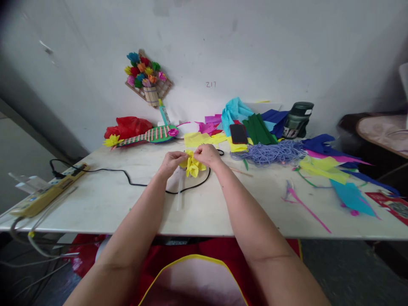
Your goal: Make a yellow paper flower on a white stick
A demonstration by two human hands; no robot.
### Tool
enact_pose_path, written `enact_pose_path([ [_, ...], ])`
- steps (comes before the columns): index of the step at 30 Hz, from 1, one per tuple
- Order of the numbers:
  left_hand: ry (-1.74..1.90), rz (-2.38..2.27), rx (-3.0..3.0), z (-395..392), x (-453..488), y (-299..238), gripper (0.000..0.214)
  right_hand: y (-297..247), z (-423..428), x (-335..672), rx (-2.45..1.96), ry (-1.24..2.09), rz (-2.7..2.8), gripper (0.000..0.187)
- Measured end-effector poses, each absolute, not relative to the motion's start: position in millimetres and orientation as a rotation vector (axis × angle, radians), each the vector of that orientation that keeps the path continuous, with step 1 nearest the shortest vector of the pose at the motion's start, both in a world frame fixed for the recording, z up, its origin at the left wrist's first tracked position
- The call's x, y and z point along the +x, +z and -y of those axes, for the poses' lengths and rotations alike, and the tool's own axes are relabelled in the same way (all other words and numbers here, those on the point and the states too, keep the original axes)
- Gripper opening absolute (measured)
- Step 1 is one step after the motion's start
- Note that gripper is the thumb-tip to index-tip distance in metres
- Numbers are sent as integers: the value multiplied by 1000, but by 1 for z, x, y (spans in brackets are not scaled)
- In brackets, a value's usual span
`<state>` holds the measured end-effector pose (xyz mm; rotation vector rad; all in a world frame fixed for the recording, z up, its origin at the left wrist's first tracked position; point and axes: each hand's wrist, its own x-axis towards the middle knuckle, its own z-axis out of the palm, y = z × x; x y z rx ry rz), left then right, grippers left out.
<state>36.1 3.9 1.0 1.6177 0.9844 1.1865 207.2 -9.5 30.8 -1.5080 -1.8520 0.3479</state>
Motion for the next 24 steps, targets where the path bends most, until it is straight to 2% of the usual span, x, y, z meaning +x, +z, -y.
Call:
enact_pose_path([
  [9, 1197, -966, 1615, -5, 36, 1, 30, 26, 3, 210, -1444, 478, 1789, 14],
  [14, 1170, -961, 1610, -4, 37, 0, 33, 25, 2, 209, -1408, 455, 1768, 19],
  [24, 1159, -962, 1647, -2, 38, 3, 32, 31, 9, 208, -1463, 353, 1856, 17],
])
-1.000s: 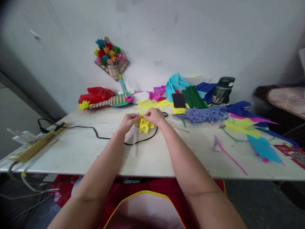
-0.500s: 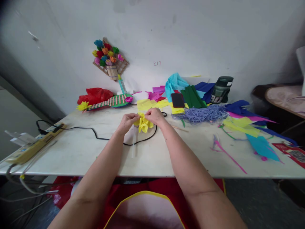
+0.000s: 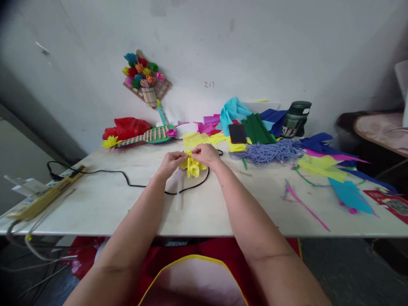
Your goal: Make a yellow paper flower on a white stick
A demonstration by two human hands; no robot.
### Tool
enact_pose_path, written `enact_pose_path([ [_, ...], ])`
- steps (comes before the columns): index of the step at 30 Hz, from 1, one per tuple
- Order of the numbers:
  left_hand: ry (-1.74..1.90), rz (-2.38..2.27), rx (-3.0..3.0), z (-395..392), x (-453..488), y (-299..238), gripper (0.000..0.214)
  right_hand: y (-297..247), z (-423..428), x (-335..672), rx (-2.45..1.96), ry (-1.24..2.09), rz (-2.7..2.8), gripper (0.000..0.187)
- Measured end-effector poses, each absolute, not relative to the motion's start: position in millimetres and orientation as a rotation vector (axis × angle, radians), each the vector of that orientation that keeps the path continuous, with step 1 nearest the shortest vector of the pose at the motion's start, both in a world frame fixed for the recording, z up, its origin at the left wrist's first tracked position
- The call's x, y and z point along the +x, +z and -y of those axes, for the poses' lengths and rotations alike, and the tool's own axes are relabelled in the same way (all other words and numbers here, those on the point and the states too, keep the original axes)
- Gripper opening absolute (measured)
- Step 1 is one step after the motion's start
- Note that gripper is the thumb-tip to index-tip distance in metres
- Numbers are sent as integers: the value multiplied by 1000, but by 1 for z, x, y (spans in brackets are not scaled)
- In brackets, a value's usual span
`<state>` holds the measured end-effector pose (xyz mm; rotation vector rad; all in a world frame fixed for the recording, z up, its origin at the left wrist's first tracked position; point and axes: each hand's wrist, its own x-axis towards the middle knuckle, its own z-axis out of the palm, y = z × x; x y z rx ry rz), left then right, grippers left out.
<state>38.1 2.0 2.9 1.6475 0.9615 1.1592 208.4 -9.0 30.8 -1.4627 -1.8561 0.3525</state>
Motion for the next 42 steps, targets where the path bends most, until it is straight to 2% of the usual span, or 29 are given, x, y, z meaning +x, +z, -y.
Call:
enact_pose_path([
  [8, 1161, -994, 1651, -4, 38, 0, 30, 31, 9, 210, -1490, 309, 1879, 20],
  [16, 1124, -969, 1565, -4, 39, 1, 28, 22, 2, 215, -1232, 772, 1652, 15],
  [21, 1098, -961, 1545, -5, 38, 0, 29, 23, 2, 212, -1138, 863, 1556, 5],
  [30, 1099, -886, 1491, -7, 38, -3, 32, 26, 8, 210, -1148, 1157, 1423, 12],
  [42, 1025, -854, 1536, -5, 34, 0, 26, 27, 10, 204, -1147, 1132, 1348, 8],
])
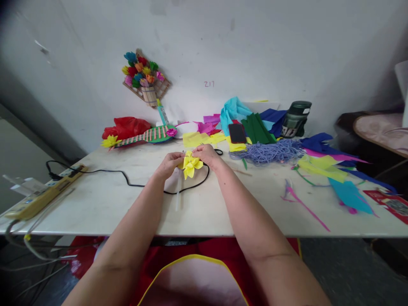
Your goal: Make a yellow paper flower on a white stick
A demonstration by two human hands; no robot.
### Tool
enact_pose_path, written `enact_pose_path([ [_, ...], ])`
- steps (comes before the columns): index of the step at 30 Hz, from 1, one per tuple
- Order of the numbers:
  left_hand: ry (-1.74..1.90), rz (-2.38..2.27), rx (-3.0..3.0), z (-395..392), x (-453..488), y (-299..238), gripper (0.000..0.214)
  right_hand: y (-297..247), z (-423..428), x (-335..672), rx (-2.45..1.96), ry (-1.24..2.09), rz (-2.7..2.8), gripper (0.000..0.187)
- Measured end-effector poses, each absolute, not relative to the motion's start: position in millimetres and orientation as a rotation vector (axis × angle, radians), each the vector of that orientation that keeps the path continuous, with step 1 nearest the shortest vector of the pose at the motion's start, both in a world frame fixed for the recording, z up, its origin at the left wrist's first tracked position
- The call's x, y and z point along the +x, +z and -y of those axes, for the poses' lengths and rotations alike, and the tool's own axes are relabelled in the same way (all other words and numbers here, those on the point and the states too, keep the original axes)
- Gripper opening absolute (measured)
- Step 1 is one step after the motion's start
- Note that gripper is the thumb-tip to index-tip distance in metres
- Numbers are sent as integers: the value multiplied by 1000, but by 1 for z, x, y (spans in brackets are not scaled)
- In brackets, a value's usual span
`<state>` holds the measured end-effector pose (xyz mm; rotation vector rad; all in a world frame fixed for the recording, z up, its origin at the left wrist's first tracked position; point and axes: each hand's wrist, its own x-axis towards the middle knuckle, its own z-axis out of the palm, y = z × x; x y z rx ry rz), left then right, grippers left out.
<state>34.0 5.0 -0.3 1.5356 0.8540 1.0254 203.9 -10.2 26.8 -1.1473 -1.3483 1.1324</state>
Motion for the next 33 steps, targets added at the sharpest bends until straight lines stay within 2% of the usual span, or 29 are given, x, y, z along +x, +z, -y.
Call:
enact_pose_path([
  [7, 1082, -909, 1530, -6, 37, -1, 27, 22, 7, 205, -1134, 1135, 1377, 10],
  [10, 1143, -955, 1525, -6, 38, -1, 26, 20, 4, 206, -1150, 1070, 1441, 17],
  [13, 1196, -1025, 1537, -7, 37, -1, 22, 20, 1, 209, -1183, 867, 1528, 23],
  [17, 1229, -1156, 1587, -9, 36, -1, 18, 24, 0, 215, -1103, 502, 1694, 16],
  [21, 1220, -1220, 1607, -11, 36, -1, 17, 31, 5, 220, -1030, 338, 1926, 10],
  [33, 1223, -1304, 1703, -11, 37, 2, 17, 31, 7, 216, -1102, 288, 2071, 12],
])
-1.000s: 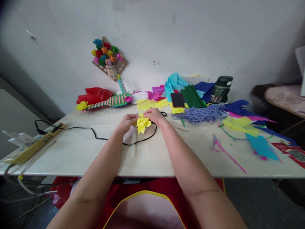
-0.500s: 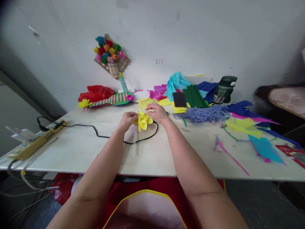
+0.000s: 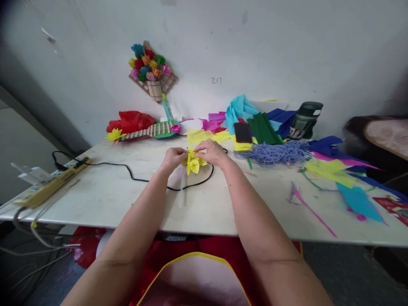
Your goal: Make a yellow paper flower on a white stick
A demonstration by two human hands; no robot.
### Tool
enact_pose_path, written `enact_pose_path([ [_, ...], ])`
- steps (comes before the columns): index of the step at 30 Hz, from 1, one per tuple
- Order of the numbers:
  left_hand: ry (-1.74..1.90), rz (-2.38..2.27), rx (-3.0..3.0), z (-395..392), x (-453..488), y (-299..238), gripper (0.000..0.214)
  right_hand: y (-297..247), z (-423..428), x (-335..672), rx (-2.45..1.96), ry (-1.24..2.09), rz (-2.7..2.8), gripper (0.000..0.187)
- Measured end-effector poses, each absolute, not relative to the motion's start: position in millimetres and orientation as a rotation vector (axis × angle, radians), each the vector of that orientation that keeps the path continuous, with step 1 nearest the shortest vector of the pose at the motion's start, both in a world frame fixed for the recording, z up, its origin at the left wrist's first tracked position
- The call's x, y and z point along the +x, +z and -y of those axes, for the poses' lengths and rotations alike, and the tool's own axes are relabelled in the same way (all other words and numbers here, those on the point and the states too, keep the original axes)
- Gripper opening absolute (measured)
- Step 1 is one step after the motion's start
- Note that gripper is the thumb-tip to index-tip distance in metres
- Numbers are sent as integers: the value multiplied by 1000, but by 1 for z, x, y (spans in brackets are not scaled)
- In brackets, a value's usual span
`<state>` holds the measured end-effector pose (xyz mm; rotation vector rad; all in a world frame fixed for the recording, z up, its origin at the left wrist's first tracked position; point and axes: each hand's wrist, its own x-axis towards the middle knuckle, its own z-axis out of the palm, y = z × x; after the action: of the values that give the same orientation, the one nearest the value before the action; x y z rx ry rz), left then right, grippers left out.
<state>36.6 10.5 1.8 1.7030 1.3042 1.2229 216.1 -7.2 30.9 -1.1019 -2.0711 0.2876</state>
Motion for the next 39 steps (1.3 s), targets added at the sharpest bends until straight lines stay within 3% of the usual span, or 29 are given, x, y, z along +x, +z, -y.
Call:
enact_pose_path([
  [39, 1208, -1281, 1794, -4, 36, 5, 18, 33, 12, 212, -1112, 149, 2209, 14],
])
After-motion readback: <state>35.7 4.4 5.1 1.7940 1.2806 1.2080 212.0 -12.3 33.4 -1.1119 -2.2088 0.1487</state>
